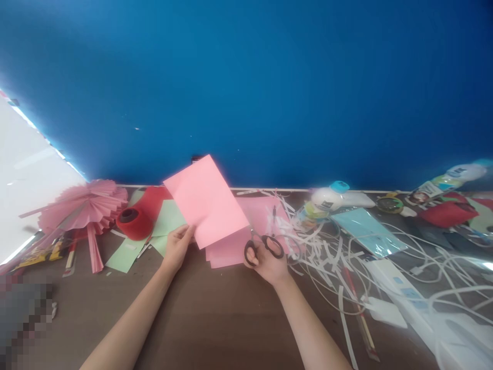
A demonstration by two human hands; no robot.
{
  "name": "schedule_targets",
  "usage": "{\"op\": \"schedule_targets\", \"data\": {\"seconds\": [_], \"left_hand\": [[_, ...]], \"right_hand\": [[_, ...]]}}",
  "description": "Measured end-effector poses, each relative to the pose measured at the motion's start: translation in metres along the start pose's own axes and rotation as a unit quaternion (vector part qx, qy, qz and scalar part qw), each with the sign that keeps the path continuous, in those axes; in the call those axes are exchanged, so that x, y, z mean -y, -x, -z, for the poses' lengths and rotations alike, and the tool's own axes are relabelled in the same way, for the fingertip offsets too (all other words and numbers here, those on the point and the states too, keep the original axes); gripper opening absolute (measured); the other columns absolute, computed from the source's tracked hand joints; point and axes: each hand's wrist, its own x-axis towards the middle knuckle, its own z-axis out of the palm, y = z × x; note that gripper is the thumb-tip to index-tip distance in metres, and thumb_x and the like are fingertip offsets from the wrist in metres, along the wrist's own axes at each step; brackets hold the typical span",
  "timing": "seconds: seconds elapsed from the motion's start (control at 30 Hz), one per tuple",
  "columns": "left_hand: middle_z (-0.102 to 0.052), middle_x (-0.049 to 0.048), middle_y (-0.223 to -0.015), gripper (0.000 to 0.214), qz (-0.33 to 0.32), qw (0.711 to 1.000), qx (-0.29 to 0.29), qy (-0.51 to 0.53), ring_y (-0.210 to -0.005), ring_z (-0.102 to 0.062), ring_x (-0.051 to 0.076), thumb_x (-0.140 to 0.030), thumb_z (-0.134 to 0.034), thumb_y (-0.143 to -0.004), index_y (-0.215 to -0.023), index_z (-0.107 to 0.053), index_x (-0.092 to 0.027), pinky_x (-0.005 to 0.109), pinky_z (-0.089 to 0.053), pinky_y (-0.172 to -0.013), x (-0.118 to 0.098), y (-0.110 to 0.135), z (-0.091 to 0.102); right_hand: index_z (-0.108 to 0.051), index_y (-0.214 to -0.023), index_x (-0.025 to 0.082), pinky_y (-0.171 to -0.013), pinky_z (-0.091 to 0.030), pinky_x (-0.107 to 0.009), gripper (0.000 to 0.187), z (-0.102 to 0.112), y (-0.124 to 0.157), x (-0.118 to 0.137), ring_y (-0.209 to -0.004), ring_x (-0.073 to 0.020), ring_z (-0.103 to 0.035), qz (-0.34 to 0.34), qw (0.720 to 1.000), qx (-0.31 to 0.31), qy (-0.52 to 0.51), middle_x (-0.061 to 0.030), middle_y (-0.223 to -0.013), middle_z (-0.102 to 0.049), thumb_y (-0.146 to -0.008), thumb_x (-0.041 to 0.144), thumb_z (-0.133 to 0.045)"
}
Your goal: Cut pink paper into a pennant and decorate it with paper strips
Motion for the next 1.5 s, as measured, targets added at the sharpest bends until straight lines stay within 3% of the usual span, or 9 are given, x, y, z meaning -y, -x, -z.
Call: {"op": "schedule_targets", "data": {"seconds": [0.3, 0.5, 1.2, 1.5], "left_hand": [[-0.061, 0.0021, -0.067, 0.031, -0.008, 0.999, -0.035, 0.003, -0.059, -0.051, 0.010, -0.042, -0.062, -0.070, -0.076, -0.065, -0.012, 0.020, -0.042, -0.054, 0.0028, -0.0033, 0.0024], [-0.064, 0.0048, -0.078, 0.032, 0.006, 0.999, -0.018, 0.030, -0.068, -0.056, 0.014, -0.041, -0.063, -0.069, -0.084, -0.066, -0.012, 0.023, -0.046, -0.062, 0.0016, -0.0025, 0.0012], [-0.066, 0.0060, -0.083, 0.037, 0.007, 1.000, -0.022, 0.018, -0.076, -0.060, 0.018, -0.045, -0.063, -0.068, -0.088, -0.066, -0.014, 0.027, -0.048, -0.066, 0.0009, -0.0015, -0.0002], [-0.063, 0.0028, -0.074, 0.029, -0.018, 1.000, 0.005, -0.015, -0.068, -0.056, 0.014, -0.041, -0.058, -0.074, -0.079, -0.065, -0.014, 0.024, -0.045, -0.062, 0.0014, 0.0002, 0.0012]], "right_hand": [[-0.054, -0.064, 0.017, -0.048, -0.024, -0.026, 0.038, -0.0038, 0.0013, -0.0003, -0.047, -0.0112, -0.032, 0.003, 1.000, -0.004, 0.004, -0.0001, -0.052, -0.045, -0.075, 0.053, -0.048], [-0.048, -0.058, 0.019, -0.046, -0.023, -0.026, 0.036, -0.0052, 0.0002, -0.0002, -0.045, -0.0104, -0.030, 0.017, 1.000, -0.023, -0.011, 0.0005, -0.050, -0.045, -0.075, 0.050, -0.049], [-0.044, -0.061, 0.020, -0.044, -0.021, -0.024, 0.030, -0.0078, 0.0020, -0.0040, -0.043, -0.0078, -0.029, 0.041, 0.994, -0.093, -0.026, 0.0033, -0.054, -0.044, -0.076, 0.043, -0.055], [-0.049, -0.064, 0.018, -0.047, -0.023, -0.027, 0.036, -0.0058, 0.0006, 0.0006, -0.047, -0.0116, -0.034, -0.011, 0.999, -0.023, -0.026, -0.0003, -0.053, -0.045, -0.076, 0.052, -0.046]]}}
